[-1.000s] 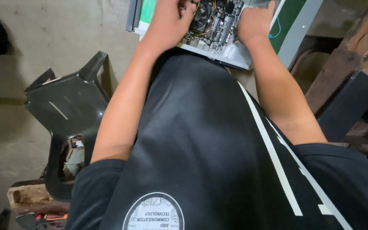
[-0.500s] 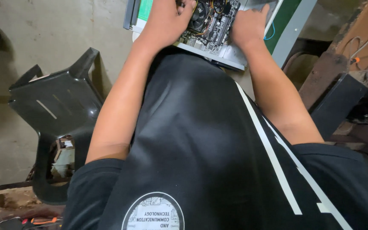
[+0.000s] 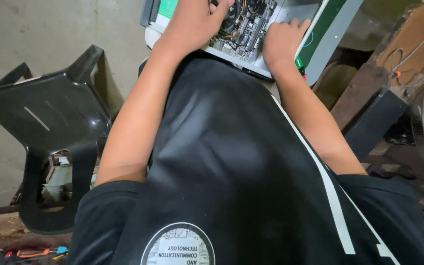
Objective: Organizing and connecting internal power and data cables inside a desktop computer case.
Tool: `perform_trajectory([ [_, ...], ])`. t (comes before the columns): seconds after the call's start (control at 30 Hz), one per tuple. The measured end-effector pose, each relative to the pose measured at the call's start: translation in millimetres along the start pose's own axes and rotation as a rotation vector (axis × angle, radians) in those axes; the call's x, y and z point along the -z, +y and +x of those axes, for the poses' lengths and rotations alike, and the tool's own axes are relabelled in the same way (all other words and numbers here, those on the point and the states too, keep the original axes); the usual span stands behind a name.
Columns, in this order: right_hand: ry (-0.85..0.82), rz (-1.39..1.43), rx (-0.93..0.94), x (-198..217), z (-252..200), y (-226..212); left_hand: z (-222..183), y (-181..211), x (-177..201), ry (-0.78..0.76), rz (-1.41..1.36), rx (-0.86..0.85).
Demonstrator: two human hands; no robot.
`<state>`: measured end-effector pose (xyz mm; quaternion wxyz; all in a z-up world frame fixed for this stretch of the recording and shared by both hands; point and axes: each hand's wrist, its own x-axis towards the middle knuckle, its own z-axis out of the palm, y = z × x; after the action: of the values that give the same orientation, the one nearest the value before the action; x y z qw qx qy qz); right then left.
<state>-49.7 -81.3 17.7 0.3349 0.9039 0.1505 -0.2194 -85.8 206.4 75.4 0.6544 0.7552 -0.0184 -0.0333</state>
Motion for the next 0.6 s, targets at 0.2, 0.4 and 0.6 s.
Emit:
perform_trajectory([
  [0.2,0.031,0.058,-0.059,-8,7,2,0,7,4,-0.013,-0.012,-0.057],
  [0.4,0.087,0.086,-0.048,-11,9,3,-6,-4,2,0.004,0.068,-0.049],
  [0.6,0.102,0.046,-0.029,-12,8,4,-9,-8,0,-0.068,0.104,0.125],
])
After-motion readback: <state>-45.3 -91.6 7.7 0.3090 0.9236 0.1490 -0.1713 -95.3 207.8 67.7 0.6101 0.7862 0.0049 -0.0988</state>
